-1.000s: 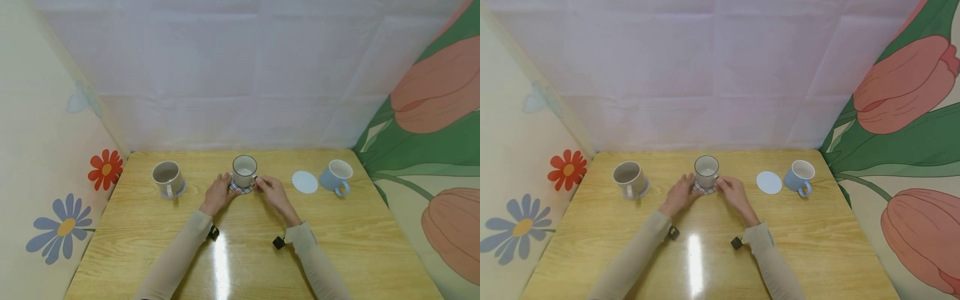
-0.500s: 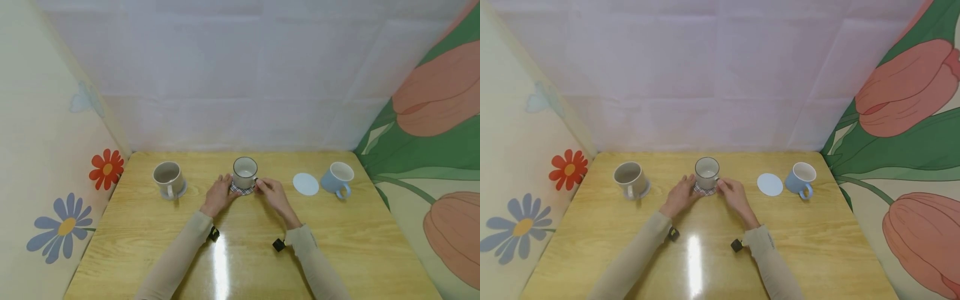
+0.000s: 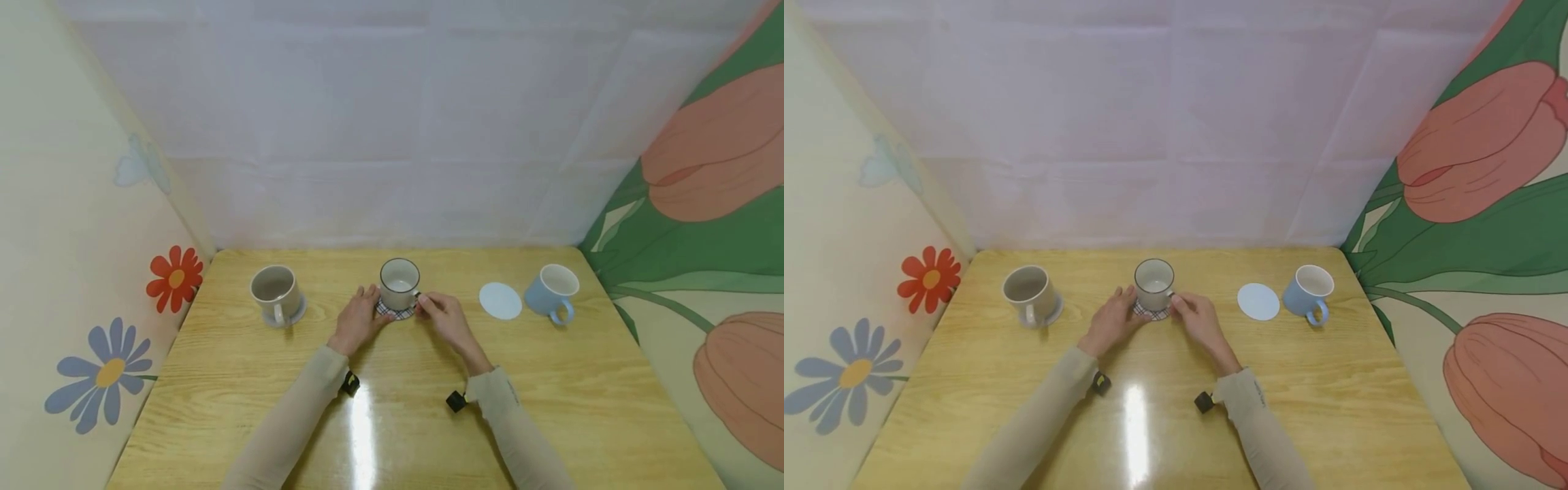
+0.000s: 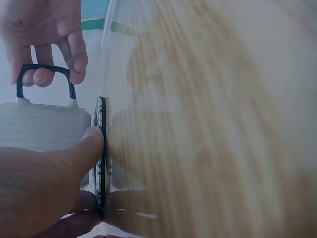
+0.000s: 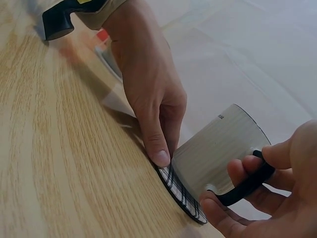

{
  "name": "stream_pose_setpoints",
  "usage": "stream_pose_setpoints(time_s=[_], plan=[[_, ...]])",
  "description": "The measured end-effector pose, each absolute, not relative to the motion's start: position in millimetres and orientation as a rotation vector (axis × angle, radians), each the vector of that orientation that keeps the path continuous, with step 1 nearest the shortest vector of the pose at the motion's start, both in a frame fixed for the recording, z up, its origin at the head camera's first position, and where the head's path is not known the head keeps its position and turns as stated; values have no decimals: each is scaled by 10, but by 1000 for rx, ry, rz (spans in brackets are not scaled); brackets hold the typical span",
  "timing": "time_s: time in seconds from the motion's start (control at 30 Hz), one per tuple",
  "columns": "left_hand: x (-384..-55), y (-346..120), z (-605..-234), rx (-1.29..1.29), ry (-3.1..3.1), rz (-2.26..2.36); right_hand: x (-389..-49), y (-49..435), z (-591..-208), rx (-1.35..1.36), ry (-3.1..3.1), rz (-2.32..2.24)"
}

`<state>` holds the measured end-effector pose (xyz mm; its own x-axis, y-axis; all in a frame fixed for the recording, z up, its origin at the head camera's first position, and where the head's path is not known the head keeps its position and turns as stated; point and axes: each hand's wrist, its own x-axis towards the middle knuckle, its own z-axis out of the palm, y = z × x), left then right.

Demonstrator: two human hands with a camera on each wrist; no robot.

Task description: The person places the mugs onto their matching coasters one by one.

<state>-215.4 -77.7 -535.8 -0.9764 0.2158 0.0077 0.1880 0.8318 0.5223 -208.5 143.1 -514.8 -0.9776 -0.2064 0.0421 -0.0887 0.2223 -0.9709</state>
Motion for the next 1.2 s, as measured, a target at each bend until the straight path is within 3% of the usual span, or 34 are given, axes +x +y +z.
stream_pose_setpoints(time_s=[1.2], plan=[[-2161, -778, -5399, 293, 2937, 823, -2116, 1461, -5194, -310, 2424, -1824]])
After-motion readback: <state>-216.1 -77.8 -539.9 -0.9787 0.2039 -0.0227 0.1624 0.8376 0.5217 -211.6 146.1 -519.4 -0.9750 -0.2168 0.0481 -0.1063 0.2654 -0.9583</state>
